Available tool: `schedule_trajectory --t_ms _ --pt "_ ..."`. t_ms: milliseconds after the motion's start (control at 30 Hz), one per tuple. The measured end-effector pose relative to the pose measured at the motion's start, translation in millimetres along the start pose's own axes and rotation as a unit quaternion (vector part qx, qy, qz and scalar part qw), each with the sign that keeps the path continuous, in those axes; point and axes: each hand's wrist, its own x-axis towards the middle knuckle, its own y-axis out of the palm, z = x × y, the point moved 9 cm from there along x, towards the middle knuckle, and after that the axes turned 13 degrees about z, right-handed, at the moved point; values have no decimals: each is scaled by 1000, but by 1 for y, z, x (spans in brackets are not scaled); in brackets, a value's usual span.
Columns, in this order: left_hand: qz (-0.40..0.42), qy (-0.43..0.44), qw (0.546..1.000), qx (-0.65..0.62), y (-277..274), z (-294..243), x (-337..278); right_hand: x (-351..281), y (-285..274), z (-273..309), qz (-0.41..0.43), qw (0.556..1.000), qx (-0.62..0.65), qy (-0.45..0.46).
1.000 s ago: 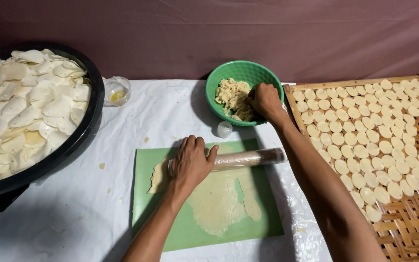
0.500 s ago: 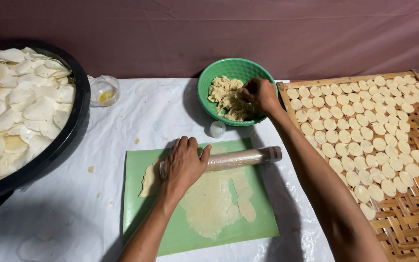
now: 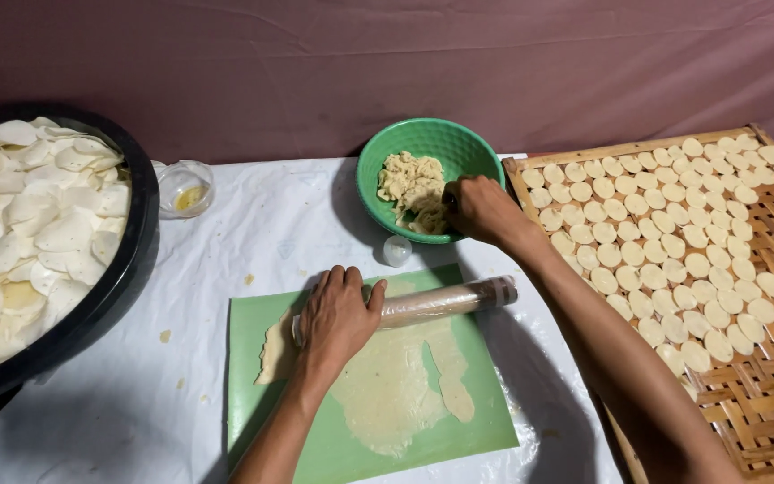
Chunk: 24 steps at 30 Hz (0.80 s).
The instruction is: Placing dough circles on a drying rack and rolling out dough with a rolling pin.
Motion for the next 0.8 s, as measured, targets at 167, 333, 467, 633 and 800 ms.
schedule_trajectory --t_ms 167,333,467,633,800 --pt "-1 -1 1000 0 -3 -1 0 50 47 -68 15 994 -108 -15" --pt "5 -6 1000 12 -4 -3 -1 -41 -21 25 -1 994 -89 -56" --pt "-12 4 1000 20 0 -2 -2 -78 -22 29 -143 983 17 -111" --pt "-38 10 999 31 4 1 2 -164 13 75 -123 970 163 -135" --pt "-52 23 998 34 4 -1 -1 -174 92 89 -78 984 100 -128"
